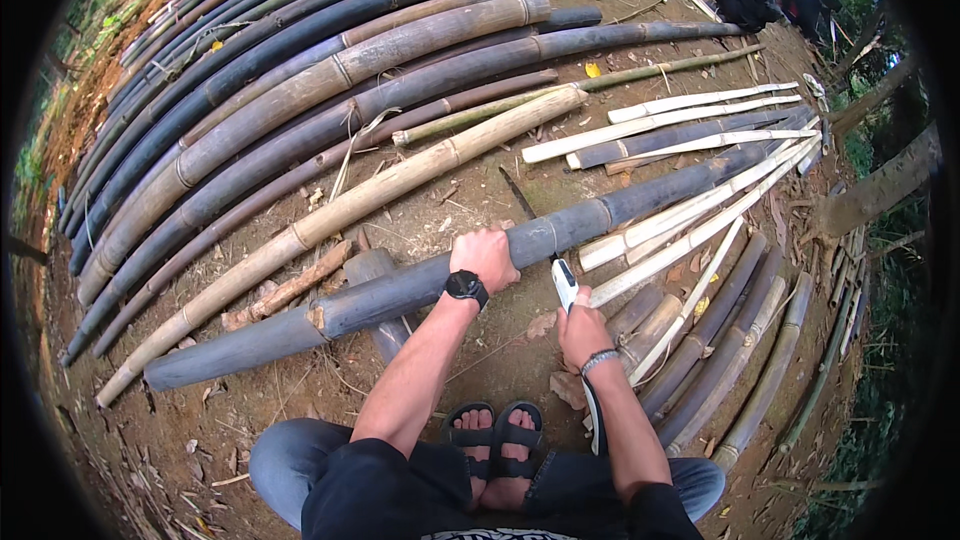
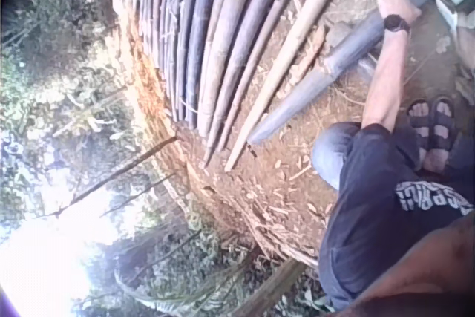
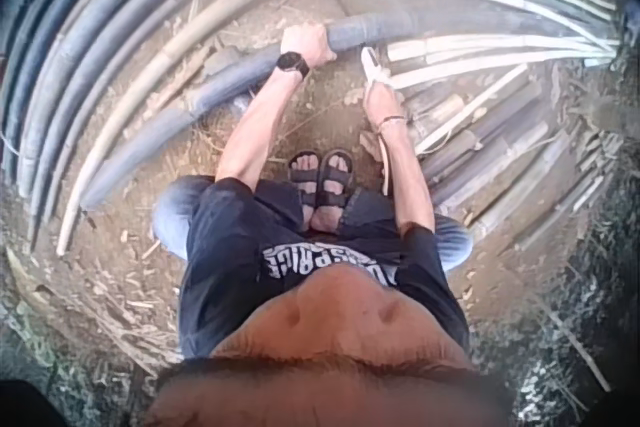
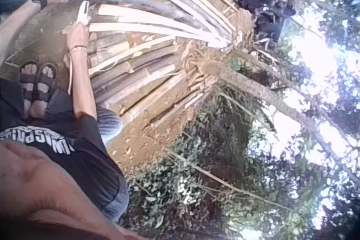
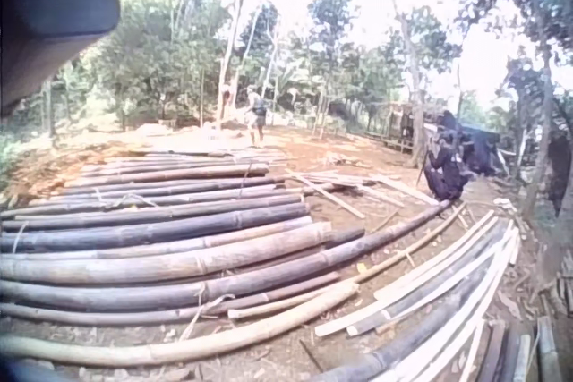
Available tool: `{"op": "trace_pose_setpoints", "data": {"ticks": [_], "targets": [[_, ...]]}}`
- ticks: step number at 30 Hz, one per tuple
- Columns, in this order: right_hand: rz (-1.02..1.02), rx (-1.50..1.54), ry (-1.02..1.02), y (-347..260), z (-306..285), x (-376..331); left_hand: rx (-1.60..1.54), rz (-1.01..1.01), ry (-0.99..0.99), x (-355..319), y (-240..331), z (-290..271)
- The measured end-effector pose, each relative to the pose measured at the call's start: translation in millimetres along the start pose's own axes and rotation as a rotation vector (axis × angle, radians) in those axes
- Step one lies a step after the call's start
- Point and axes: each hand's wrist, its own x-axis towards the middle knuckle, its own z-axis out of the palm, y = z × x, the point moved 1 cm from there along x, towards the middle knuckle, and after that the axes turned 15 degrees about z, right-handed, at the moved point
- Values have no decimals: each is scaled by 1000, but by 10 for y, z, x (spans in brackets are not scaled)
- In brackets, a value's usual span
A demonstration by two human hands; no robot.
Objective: The person saws through a bamboo pole using a hand saw, then picks up the cut section and places it with other bamboo pieces.
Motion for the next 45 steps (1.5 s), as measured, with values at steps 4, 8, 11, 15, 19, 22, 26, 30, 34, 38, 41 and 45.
{"op": "trace_pose_setpoints", "data": {"ticks": [4,8,11,15,19,22,26,30,34,38,41,45], "targets": [[-18,28,-9,160,-154,-518,30,-4,40,42,-141,-148],[-23,-3,53,-37,-144,-30,39,35,97,-4,149,-247],[-32,59,7,-32,-334,-542,20,24,73,1,-49,-380],[-68,17,67,-5,-305,-202,140,85,208,51,142,-200],[-55,44,-14,115,-352,-562,26,12,53,-43,5,-411],[-83,54,5,58,-368,-501,140,19,153,-55,58,-285],[-52,50,-34,-48,-256,-244,49,8,50,-63,63,-331],[-147,59,3,171,-337,-532,96,44,154,-88,58,-272],[15,72,-25,-166,-375,-142,79,62,87,-30,238,-400],[-64,103,-57,192,-512,-682,76,35,69,-110,83,-418],[-26,128,-1,-1,-294,-56,122,94,144,-32,293,-331],[-77,175,-23,23,-466,-750,111,42,72,-136,68,-472]]}}
